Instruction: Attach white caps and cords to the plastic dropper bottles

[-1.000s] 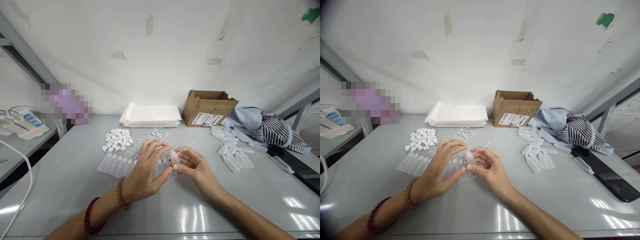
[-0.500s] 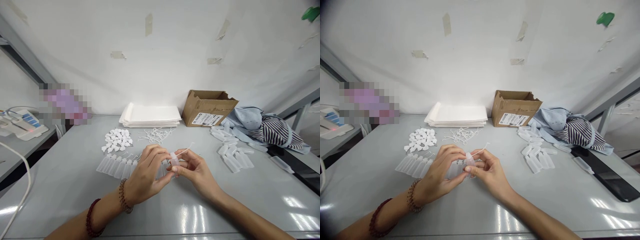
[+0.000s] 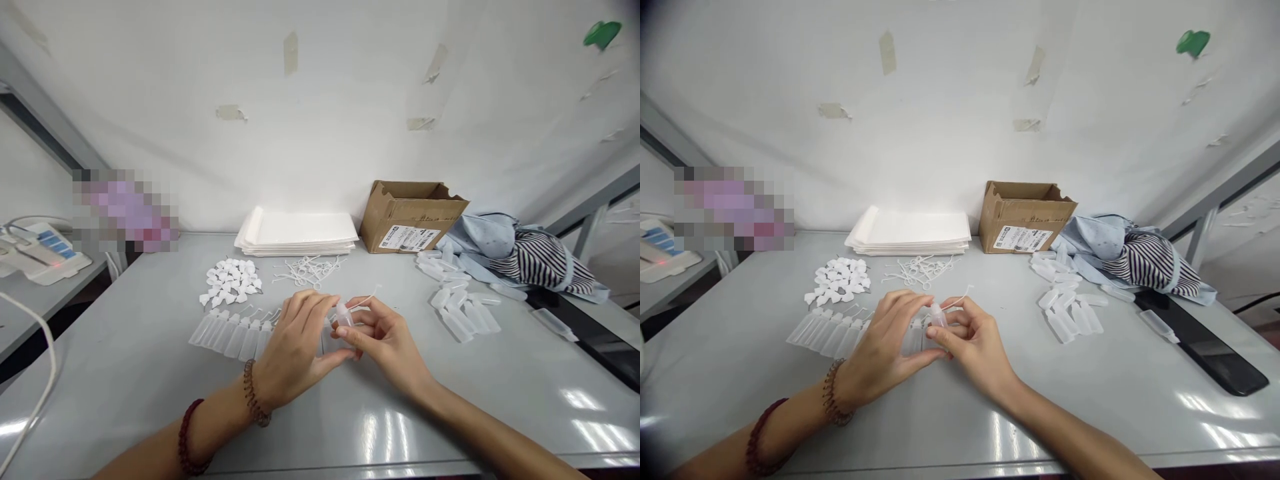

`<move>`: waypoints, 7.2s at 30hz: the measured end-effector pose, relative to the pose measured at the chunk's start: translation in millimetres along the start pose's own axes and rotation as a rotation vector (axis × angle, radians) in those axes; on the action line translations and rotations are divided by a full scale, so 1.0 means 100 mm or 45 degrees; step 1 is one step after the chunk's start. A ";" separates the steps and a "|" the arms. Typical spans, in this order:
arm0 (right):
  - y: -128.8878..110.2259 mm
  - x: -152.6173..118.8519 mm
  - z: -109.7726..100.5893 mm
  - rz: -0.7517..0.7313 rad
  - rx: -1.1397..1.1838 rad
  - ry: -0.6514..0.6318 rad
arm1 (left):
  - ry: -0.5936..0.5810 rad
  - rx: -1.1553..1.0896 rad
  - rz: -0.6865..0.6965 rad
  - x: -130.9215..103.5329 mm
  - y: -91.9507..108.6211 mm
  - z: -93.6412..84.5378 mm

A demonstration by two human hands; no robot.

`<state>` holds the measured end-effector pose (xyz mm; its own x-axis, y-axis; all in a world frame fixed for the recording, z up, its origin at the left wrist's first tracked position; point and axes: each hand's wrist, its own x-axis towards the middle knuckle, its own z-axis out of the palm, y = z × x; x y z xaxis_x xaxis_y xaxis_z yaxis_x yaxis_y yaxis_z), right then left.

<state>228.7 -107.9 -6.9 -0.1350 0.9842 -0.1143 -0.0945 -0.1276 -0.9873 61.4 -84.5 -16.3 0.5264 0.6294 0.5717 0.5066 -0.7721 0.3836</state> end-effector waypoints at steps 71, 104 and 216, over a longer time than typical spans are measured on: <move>-0.09 0.26 -0.53 -0.315 -1.170 -0.254 | -0.114 0.292 -0.476 0.30 -0.48 -0.39; -0.51 0.14 -1.80 0.540 -1.774 0.191 | -0.512 0.451 -0.079 0.31 -0.68 0.00; -0.09 0.07 -0.18 0.101 0.267 -0.126 | 0.125 -1.671 -1.057 0.33 -0.14 -0.39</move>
<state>246.6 -97.3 -0.5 -0.2451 0.9546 -0.1692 -0.2813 -0.2370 -0.9299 45.4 -56.2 25.3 0.3398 0.9360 -0.0916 -0.3357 0.2117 0.9179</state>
